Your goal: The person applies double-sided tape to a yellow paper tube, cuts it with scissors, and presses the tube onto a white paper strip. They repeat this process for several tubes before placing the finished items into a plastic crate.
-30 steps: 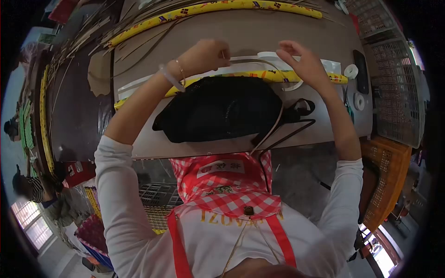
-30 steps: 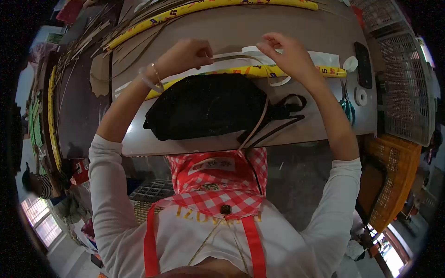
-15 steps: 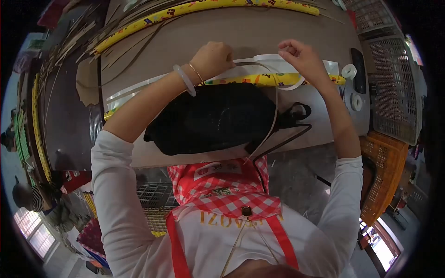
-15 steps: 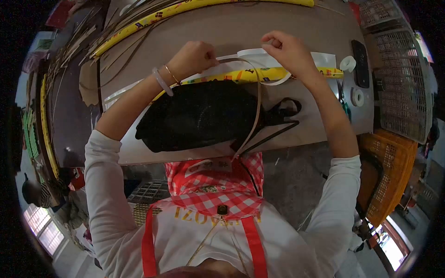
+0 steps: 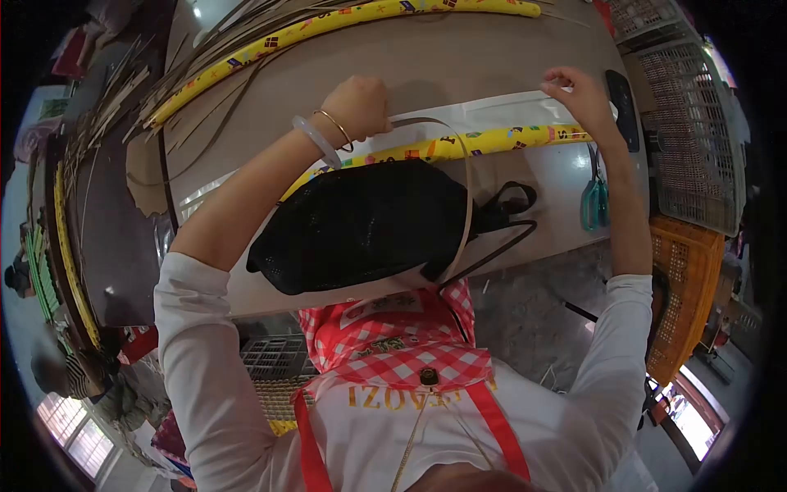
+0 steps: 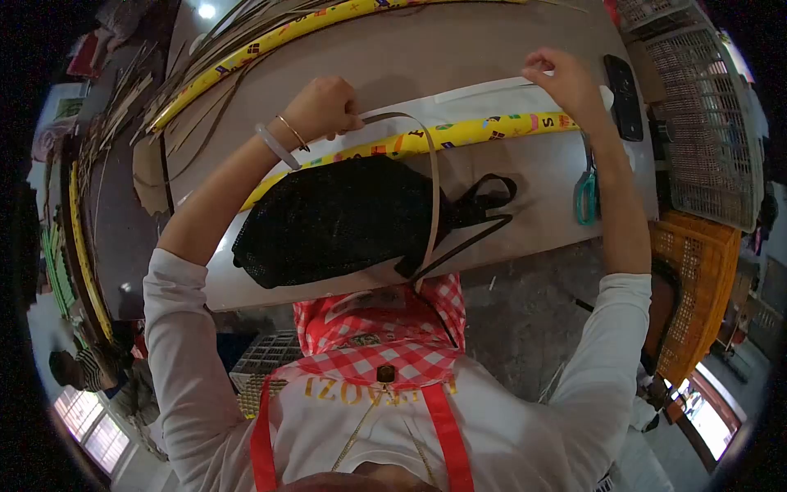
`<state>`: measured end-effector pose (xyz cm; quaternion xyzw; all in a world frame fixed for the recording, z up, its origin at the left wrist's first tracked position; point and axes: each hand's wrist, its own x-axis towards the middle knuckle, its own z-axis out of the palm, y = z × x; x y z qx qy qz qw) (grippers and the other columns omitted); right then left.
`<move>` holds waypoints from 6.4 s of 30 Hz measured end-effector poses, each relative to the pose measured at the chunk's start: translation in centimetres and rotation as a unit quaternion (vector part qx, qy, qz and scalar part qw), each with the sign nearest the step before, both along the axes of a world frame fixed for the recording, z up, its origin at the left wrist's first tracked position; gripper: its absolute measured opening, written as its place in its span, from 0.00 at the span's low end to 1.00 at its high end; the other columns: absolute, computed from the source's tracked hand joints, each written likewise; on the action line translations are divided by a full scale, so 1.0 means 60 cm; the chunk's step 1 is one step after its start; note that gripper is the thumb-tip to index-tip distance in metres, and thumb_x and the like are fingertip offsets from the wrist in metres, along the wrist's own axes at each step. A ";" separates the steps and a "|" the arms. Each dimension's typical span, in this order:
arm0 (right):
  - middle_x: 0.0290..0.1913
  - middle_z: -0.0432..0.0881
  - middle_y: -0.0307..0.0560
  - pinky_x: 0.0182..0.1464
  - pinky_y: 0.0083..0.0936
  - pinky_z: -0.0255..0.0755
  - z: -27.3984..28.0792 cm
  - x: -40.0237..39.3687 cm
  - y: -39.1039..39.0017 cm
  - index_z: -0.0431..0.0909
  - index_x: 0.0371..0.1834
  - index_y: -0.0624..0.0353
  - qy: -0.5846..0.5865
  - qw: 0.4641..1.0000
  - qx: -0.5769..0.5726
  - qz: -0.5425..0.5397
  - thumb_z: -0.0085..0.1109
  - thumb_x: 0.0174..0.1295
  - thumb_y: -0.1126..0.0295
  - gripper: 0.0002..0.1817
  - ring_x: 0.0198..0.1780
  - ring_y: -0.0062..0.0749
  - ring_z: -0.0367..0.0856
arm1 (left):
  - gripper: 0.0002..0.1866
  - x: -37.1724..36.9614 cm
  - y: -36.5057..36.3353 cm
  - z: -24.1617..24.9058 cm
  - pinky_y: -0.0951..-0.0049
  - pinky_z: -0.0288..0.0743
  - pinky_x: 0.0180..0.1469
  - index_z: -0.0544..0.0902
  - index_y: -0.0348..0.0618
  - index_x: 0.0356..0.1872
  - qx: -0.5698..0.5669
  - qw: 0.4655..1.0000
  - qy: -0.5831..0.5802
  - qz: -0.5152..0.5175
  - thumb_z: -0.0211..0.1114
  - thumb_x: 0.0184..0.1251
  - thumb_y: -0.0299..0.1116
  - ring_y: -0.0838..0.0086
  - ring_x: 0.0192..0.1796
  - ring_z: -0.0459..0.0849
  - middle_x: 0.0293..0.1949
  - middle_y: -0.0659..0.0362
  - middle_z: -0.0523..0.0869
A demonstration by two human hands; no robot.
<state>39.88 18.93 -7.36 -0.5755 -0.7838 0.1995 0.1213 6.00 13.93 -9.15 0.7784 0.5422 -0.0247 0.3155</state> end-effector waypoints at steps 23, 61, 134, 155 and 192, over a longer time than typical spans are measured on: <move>0.34 0.80 0.42 0.40 0.27 0.71 0.070 -0.063 -0.107 0.79 0.37 0.56 0.107 0.975 0.194 0.033 0.54 0.60 0.60 0.12 0.37 0.34 0.79 | 0.10 0.000 -0.004 -0.003 0.77 0.74 0.23 0.80 0.36 0.17 -0.002 1.000 -0.015 0.020 0.67 0.50 0.32 0.76 0.15 0.80 0.12 0.58 0.79; 0.30 0.83 0.46 0.38 0.35 0.74 -0.017 -0.112 -0.064 0.83 0.30 0.55 -0.140 0.986 -0.060 -0.061 0.57 0.53 0.52 0.17 0.35 0.39 0.81 | 0.07 0.012 0.013 0.009 0.67 0.80 0.35 0.81 0.39 0.22 -0.023 0.997 0.070 0.001 0.68 0.43 0.31 0.63 0.30 0.85 0.22 0.53 0.84; 0.32 0.82 0.46 0.38 0.38 0.73 -0.034 -0.083 -0.078 0.80 0.30 0.53 -0.065 0.983 0.021 -0.169 0.62 0.47 0.55 0.14 0.37 0.44 0.80 | 0.11 0.126 0.046 -0.007 0.71 0.69 0.46 0.81 0.49 0.43 0.363 0.818 0.068 -0.440 0.54 0.60 0.31 0.71 0.46 0.75 0.37 0.63 0.80; 0.28 0.80 0.51 0.34 0.32 0.70 -0.036 -0.015 -0.046 0.78 0.30 0.62 0.080 0.986 -0.010 -0.146 0.59 0.55 0.52 0.20 0.29 0.40 0.79 | 0.11 0.131 0.079 0.020 0.72 0.66 0.46 0.83 0.62 0.38 0.411 0.736 0.098 -0.529 0.53 0.59 0.36 0.75 0.47 0.74 0.40 0.68 0.81; 0.24 0.79 0.50 0.31 0.29 0.68 -0.065 -0.002 -0.017 0.77 0.26 0.65 0.159 0.971 -0.007 -0.176 0.60 0.53 0.59 0.16 0.26 0.34 0.76 | 0.16 0.184 0.115 0.065 0.59 0.54 0.67 0.79 0.57 0.50 0.266 0.702 0.143 -0.645 0.53 0.62 0.33 0.69 0.70 0.55 0.63 0.71 0.68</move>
